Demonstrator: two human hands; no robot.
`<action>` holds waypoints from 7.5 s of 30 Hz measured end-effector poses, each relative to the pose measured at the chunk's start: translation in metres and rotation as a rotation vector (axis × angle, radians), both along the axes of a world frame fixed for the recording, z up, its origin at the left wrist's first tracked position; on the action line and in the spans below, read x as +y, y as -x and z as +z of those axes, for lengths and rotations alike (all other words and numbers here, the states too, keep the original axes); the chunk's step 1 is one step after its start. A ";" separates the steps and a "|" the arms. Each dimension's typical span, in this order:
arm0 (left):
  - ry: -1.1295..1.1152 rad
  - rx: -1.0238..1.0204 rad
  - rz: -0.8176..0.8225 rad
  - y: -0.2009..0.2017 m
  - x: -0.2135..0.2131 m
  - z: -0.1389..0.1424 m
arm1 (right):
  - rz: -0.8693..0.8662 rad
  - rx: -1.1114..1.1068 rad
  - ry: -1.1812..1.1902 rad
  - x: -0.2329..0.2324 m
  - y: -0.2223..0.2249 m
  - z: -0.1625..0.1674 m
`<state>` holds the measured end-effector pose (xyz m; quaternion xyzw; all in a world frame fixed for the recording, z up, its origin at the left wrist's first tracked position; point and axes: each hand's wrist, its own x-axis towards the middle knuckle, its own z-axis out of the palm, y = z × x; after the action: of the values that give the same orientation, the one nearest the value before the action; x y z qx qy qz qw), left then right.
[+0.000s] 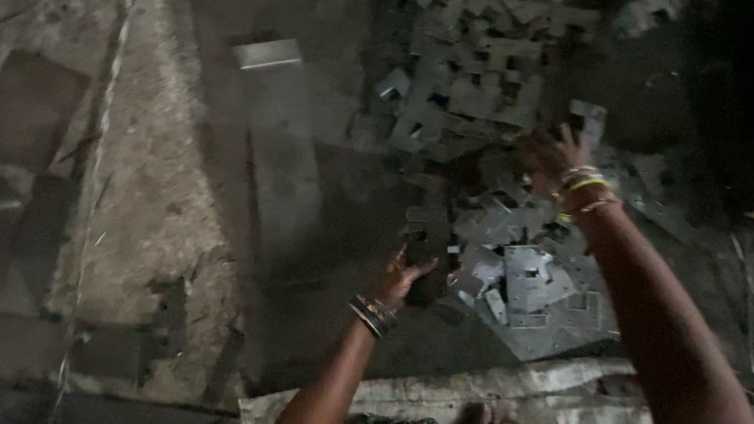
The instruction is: The person sits on the floor and sorts small metal brackets from a large pile. They pick up the brackets, align them, and stack them into neat piles on a metal plate.
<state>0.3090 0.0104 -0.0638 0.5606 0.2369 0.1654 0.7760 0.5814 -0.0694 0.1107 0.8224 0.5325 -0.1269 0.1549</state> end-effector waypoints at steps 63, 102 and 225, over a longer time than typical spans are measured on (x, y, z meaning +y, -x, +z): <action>0.326 0.095 0.150 0.025 0.018 0.002 | -0.254 0.284 0.005 0.012 0.065 -0.012; 0.024 0.219 -0.090 0.081 0.019 0.008 | 0.487 0.155 -0.364 -0.041 0.146 -0.018; 0.388 0.410 -0.099 0.042 -0.045 -0.010 | 0.020 0.093 -0.172 -0.091 0.114 -0.035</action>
<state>0.2672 -0.0343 -0.0739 0.4342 0.3884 -0.0376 0.8119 0.4677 -0.1605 0.0760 0.8206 0.5561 -0.1171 0.0601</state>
